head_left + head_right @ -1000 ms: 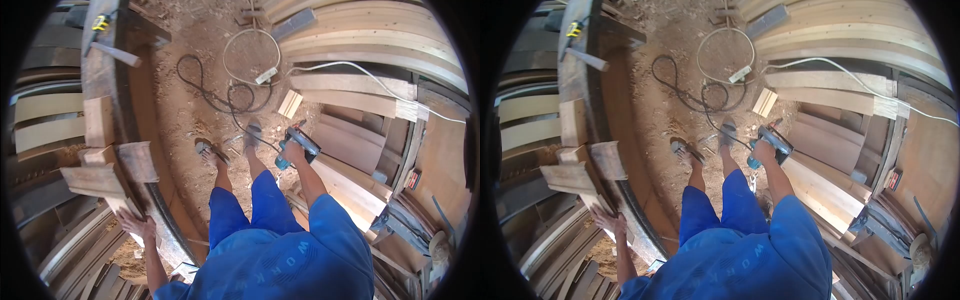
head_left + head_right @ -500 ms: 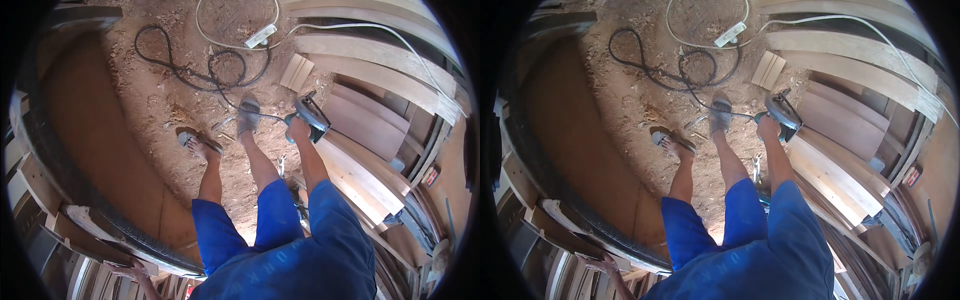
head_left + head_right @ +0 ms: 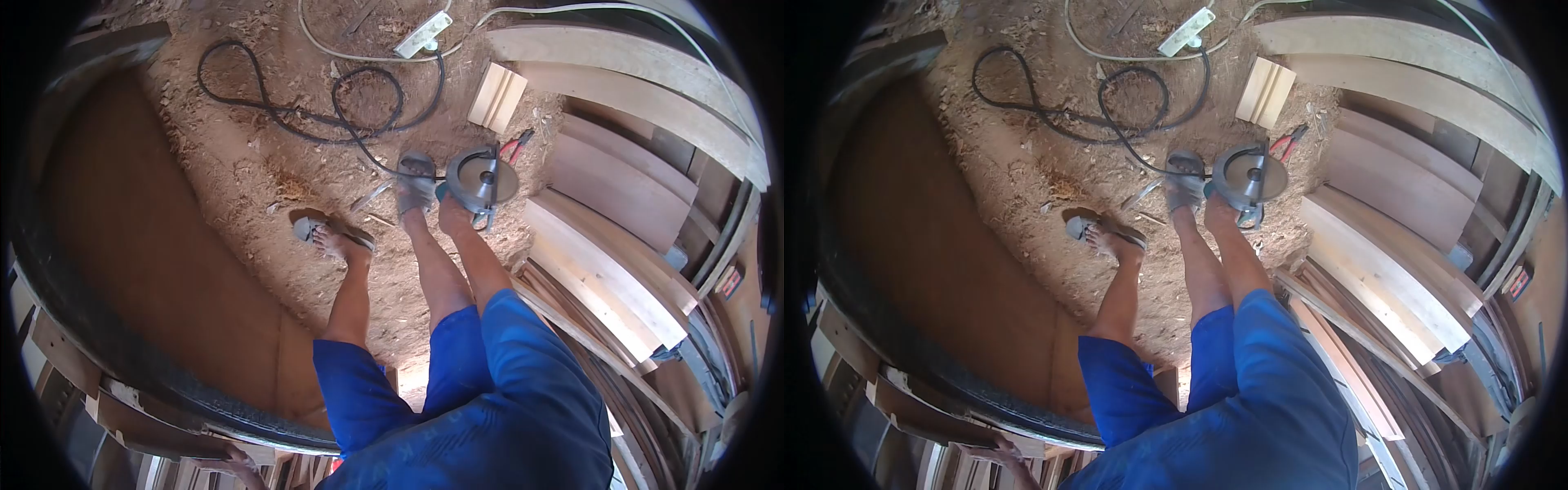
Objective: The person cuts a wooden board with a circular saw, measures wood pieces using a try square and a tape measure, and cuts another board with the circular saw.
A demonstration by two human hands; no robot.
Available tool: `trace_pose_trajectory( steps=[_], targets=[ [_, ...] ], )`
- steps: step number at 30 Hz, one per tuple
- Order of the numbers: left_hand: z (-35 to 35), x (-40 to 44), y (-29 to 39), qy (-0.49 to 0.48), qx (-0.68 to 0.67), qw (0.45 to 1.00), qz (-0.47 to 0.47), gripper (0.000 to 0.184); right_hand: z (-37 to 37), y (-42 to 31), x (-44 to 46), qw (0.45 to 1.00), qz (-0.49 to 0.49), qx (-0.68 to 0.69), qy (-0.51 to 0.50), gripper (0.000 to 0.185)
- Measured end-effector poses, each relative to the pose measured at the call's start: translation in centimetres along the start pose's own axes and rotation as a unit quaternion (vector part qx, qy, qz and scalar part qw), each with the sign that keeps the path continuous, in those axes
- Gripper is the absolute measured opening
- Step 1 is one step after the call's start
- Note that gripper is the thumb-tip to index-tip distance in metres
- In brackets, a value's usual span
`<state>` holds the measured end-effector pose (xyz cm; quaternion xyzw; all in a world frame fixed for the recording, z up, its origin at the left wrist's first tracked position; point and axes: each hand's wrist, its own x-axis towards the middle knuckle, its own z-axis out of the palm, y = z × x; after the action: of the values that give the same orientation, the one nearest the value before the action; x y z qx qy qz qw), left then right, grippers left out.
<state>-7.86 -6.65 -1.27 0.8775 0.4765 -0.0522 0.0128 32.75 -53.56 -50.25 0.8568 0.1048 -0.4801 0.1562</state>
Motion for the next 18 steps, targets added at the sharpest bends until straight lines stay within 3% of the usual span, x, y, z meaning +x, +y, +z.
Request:
trace_pose_trajectory(
  steps=[2,7,11,13,14,15,16,18],
  targets=[
    [0.1,-0.2,0.7,-0.007,-0.006,1.0,-0.029,0.095,4.5,-0.4,0.3,0.995,-0.036,-0.021,0.096,0.06],
    [-0.3,0.5,-1.0,-0.006,0.027,0.999,0.019,0.093,1.8,-0.5,-1.0,0.996,-0.017,0.084,-0.017,0.057],
    [-0.5,0.6,3.3,0.004,0.066,0.998,-0.022,0.085,-6.2,-2.1,-5.5,0.988,-0.085,-0.011,-0.129,0.047],
    [0.0,0.8,1.5,0.036,0.045,0.998,0.025,0.085,-7.6,-3.0,-6.8,0.975,-0.09,0.134,-0.154,0.042],
    [-0.5,1.5,2.0,0.026,0.045,0.998,0.045,0.089,-8.3,-3.1,-7.5,0.972,-0.099,0.16,-0.143,0.041],
    [-0.8,1.1,3.2,0.003,0.08,0.996,-0.045,0.095,-9.3,-3.3,-8.4,0.968,-0.108,0.185,-0.132,0.04],
    [-0.1,-0.3,-1.2,0.015,0.088,0.996,-0.01,0.099,-9.9,-3.7,-9.7,0.973,-0.127,0.163,-0.099,0.038],
    [0.8,-0.7,-0.8,0.033,0.005,0.996,-0.078,0.114,-11.4,-6.4,-11.8,0.971,-0.158,0.16,-0.085,0.034]
  ],
)
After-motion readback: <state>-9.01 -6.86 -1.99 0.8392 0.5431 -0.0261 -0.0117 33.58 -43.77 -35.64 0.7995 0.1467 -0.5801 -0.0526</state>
